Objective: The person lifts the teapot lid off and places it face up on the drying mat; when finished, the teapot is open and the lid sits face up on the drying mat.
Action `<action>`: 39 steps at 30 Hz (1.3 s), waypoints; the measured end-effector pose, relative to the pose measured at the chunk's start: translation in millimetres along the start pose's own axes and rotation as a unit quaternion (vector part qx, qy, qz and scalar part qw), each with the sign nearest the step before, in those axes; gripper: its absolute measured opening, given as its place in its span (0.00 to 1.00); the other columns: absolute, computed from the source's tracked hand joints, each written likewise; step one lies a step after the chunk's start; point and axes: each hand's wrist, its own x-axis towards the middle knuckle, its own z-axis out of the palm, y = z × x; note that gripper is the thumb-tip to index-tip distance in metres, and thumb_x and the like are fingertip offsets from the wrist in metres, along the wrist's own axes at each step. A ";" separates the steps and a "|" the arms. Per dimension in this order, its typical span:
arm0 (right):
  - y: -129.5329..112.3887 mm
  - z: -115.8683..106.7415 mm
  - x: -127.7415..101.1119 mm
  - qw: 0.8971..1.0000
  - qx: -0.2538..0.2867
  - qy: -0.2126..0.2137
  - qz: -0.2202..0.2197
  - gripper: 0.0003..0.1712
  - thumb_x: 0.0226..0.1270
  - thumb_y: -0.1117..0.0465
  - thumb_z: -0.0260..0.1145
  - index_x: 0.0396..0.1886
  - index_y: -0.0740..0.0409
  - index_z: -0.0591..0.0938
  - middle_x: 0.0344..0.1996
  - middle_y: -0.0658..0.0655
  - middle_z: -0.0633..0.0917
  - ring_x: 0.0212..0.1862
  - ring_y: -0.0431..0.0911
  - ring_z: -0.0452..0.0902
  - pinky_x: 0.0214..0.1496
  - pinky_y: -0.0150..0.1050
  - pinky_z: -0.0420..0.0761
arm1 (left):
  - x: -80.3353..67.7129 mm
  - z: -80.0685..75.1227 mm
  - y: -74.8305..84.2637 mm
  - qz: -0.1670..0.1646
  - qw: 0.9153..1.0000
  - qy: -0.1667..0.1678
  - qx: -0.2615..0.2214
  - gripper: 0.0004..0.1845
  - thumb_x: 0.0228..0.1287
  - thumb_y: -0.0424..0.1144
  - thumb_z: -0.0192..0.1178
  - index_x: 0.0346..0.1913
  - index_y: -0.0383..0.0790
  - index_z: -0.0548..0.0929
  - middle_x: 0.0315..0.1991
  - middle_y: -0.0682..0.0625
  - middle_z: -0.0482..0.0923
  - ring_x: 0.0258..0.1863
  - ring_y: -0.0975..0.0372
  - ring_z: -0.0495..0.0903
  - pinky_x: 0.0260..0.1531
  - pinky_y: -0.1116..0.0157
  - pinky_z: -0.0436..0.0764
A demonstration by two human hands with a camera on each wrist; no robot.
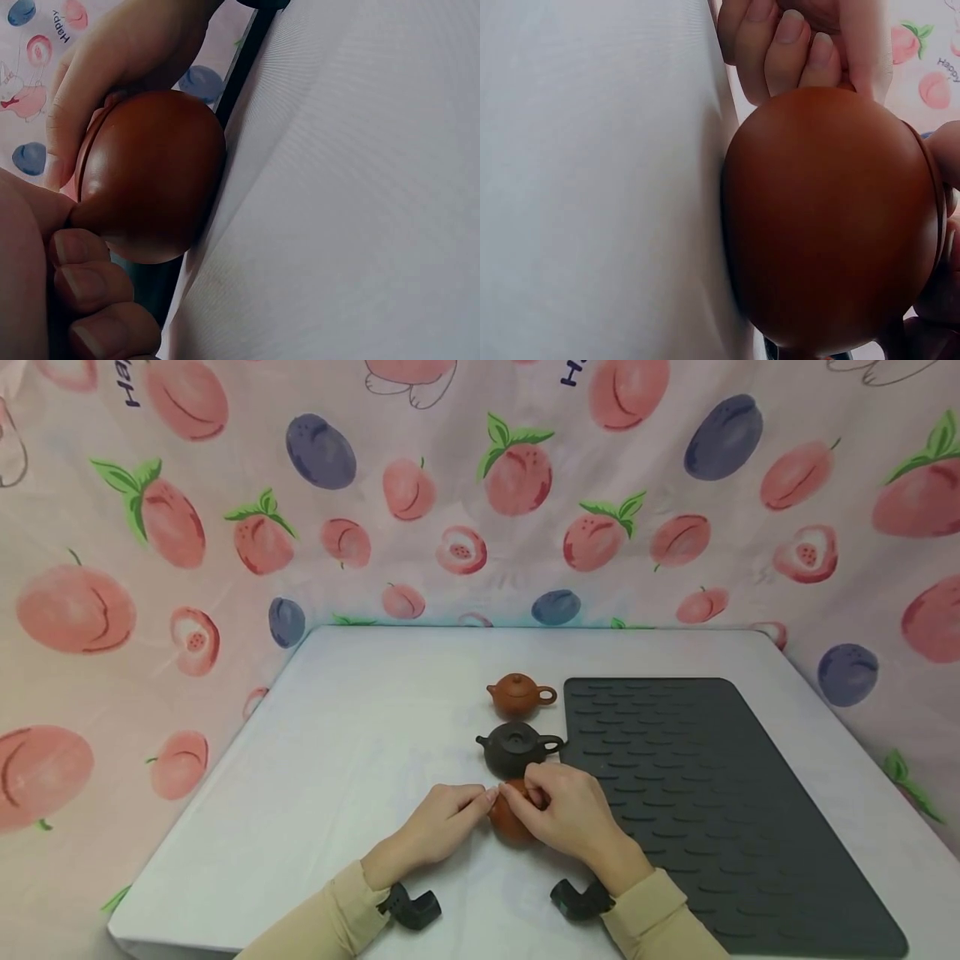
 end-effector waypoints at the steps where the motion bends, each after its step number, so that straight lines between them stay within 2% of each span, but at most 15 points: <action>1: -0.2 -0.1 0.1 1.000 0.000 0.001 -0.002 0.27 0.62 0.53 0.76 0.18 0.41 0.65 0.16 0.36 0.63 0.20 0.34 0.60 0.21 0.31 0.60 | 0.0 0.0 -0.1 -0.001 1.000 0.000 -0.001 0.25 0.83 0.53 0.44 0.23 0.51 0.72 0.16 0.60 0.63 0.17 0.68 0.63 0.20 0.70 0.62; 7: -1.1 -0.3 0.2 1.000 0.004 0.004 -0.008 0.26 0.61 0.54 0.76 0.18 0.41 0.65 0.16 0.36 0.63 0.20 0.34 0.60 0.20 0.31 0.60 | -0.9 0.0 -0.4 -0.013 1.000 0.000 -0.018 0.26 0.82 0.54 0.46 0.21 0.50 0.71 0.16 0.60 0.64 0.18 0.68 0.64 0.21 0.70 0.63; 13: -1.5 -0.2 0.1 1.000 0.008 0.004 -0.005 0.26 0.62 0.54 0.76 0.18 0.40 0.65 0.16 0.36 0.63 0.20 0.34 0.61 0.20 0.31 0.60 | 0.0 -1.4 0.0 -0.031 0.999 -0.004 -0.038 0.26 0.82 0.53 0.46 0.24 0.44 0.78 0.19 0.59 0.68 0.23 0.67 0.68 0.27 0.68 0.67; 18: -1.1 0.3 0.6 1.000 0.011 0.004 0.001 0.26 0.63 0.54 0.75 0.18 0.40 0.66 0.16 0.36 0.64 0.20 0.33 0.61 0.20 0.31 0.61 | 1.1 -1.1 -2.2 -0.024 0.999 0.002 -0.035 0.26 0.82 0.52 0.46 0.25 0.44 0.80 0.21 0.59 0.70 0.26 0.66 0.71 0.30 0.68 0.70; 24: -0.5 0.5 0.1 1.000 0.024 0.002 0.012 0.25 0.66 0.55 0.74 0.18 0.39 0.66 0.16 0.36 0.64 0.21 0.34 0.62 0.21 0.31 0.62 | 0.2 -0.2 -3.5 -0.021 0.999 0.005 -0.038 0.26 0.82 0.52 0.46 0.25 0.45 0.79 0.20 0.59 0.68 0.24 0.67 0.69 0.28 0.69 0.68; 33: 0.5 -2.1 0.6 0.993 0.087 0.002 0.080 0.20 0.71 0.58 0.70 0.21 0.39 0.71 0.18 0.39 0.67 0.22 0.37 0.65 0.22 0.34 0.66 | 0.5 -0.8 -3.6 -0.011 0.999 0.011 -0.031 0.25 0.82 0.51 0.47 0.25 0.45 0.80 0.19 0.60 0.69 0.24 0.67 0.70 0.27 0.70 0.68; 36: -0.1 -4.9 1.5 0.987 0.120 0.016 0.105 0.17 0.74 0.59 0.67 0.23 0.41 0.74 0.21 0.41 0.72 0.26 0.40 0.69 0.25 0.35 0.70 | 1.2 -0.9 -3.9 -0.005 0.999 0.014 -0.029 0.24 0.82 0.50 0.47 0.26 0.46 0.81 0.20 0.61 0.70 0.24 0.67 0.70 0.27 0.70 0.69; 39: 0.2 -9.4 3.0 0.976 0.163 0.028 0.143 0.14 0.77 0.59 0.64 0.26 0.45 0.78 0.25 0.46 0.77 0.29 0.42 0.74 0.28 0.37 0.77 | 2.1 -1.0 -4.4 0.007 0.999 0.018 -0.027 0.23 0.82 0.50 0.48 0.26 0.46 0.82 0.20 0.61 0.70 0.24 0.67 0.70 0.27 0.69 0.69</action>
